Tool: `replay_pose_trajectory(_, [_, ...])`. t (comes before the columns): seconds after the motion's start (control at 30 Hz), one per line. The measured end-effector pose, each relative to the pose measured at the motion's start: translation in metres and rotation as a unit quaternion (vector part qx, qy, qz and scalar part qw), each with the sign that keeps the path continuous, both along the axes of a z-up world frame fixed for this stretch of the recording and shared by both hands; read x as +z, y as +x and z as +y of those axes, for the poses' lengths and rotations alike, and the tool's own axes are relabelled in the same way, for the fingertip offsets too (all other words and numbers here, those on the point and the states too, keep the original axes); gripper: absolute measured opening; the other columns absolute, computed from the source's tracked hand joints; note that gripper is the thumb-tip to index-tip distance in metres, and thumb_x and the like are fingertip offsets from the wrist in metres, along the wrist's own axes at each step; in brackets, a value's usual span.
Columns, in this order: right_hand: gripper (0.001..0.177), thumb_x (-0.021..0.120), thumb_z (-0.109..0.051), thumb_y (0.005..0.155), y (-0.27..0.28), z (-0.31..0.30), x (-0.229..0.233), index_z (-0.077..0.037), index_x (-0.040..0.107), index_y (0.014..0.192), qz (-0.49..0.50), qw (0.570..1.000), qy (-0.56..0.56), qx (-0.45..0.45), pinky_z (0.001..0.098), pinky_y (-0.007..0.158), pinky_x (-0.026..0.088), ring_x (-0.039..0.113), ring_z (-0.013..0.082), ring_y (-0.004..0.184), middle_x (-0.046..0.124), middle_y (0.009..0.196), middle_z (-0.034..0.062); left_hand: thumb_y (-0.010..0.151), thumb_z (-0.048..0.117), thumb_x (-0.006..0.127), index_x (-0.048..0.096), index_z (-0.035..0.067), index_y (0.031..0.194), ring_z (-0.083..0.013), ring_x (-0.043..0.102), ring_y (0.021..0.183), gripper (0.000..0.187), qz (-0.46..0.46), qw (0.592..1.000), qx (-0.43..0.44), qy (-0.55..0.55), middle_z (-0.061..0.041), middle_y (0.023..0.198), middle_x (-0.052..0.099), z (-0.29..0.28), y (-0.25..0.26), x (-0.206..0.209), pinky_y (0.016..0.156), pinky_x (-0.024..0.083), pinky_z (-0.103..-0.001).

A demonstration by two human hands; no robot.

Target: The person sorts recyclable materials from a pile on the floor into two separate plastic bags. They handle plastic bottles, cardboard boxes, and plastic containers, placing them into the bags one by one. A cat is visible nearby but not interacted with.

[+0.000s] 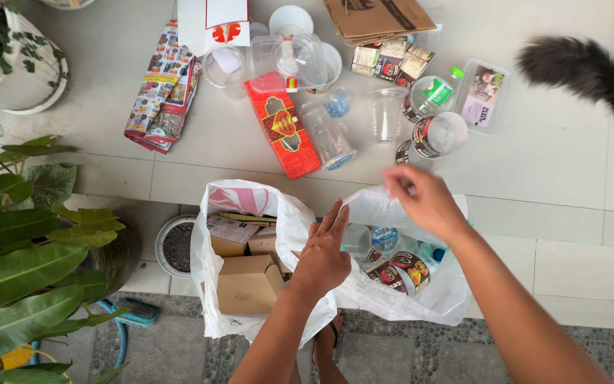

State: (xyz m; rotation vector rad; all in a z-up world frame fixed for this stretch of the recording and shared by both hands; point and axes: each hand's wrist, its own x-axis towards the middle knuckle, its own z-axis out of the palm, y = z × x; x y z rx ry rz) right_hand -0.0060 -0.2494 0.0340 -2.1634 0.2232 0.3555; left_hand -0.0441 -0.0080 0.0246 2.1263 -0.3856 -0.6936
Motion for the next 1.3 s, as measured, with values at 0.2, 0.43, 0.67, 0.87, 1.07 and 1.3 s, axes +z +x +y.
replay_pose_trajectory(0.2, [0.021,0.067,-0.015,0.097,0.095,0.017,-0.084,-0.009,0.069,0.118,-0.064,0.986,-0.151,0.035,0.0385,0.085,0.057,0.072,0.0263,0.093,0.074,0.113,0.0113,0.076,0.001,0.061,0.030,0.006,0.157,-0.0309,0.031,0.149,0.086,0.041,0.999,0.021,-0.020,-0.007,0.168,0.024,0.001,0.015,-0.007,0.124,0.020,-0.043])
replay_pose_trajectory(0.43, [0.084,0.065,0.003,0.084,0.173,0.044,-0.122,-0.015,0.030,0.158,-0.102,0.932,-0.300,0.173,0.0523,0.106,0.043,0.034,0.0541,0.140,0.017,0.163,0.0206,0.077,0.002,0.059,0.029,0.006,0.158,-0.0321,0.032,0.150,0.087,0.059,0.996,0.029,-0.053,-0.007,0.169,0.025,0.008,0.021,-0.011,0.124,0.020,-0.043])
replay_pose_trajectory(0.67, [0.082,0.055,0.020,0.072,0.202,0.057,-0.161,-0.020,0.053,0.144,-0.070,0.918,-0.339,0.194,0.0491,0.107,0.041,0.036,0.0494,0.136,0.019,0.163,0.0128,0.077,0.005,0.060,0.032,0.004,0.157,-0.0340,0.036,0.149,0.085,0.066,0.994,0.037,-0.083,-0.009,0.169,0.029,0.013,0.022,-0.019,0.124,0.024,-0.044])
replay_pose_trajectory(0.87, [0.060,0.061,0.015,0.079,0.187,0.039,-0.156,-0.021,0.069,0.127,-0.144,0.912,-0.366,0.117,0.0492,0.098,0.051,0.056,0.0409,0.122,0.047,0.140,0.0145,0.079,0.008,0.062,0.035,0.006,0.157,-0.0315,0.036,0.149,0.082,0.064,0.992,0.055,-0.089,-0.009,0.167,0.032,0.011,0.034,-0.030,0.125,0.022,-0.045])
replay_pose_trajectory(1.07, [0.040,0.068,0.002,0.094,0.170,0.025,-0.103,-0.016,0.069,0.129,-0.241,0.920,-0.302,0.067,0.0513,0.088,0.052,0.061,0.0400,0.109,0.048,0.134,0.0171,0.078,0.009,0.063,0.039,0.004,0.153,-0.0285,0.036,0.150,0.079,0.045,0.992,0.068,-0.098,-0.010,0.165,0.035,0.004,0.037,-0.039,0.125,0.022,-0.045])
replay_pose_trajectory(1.3, [0.038,0.068,0.003,0.104,0.097,0.025,0.004,-0.013,0.065,0.138,-0.268,0.957,-0.103,-0.031,0.0271,0.072,0.054,0.062,0.0172,0.093,0.053,0.129,0.0074,0.078,0.005,0.062,0.038,0.005,0.154,-0.0288,0.034,0.151,0.079,0.025,0.993,0.067,-0.092,-0.010,0.164,0.035,0.003,0.028,-0.044,0.124,0.022,-0.045])
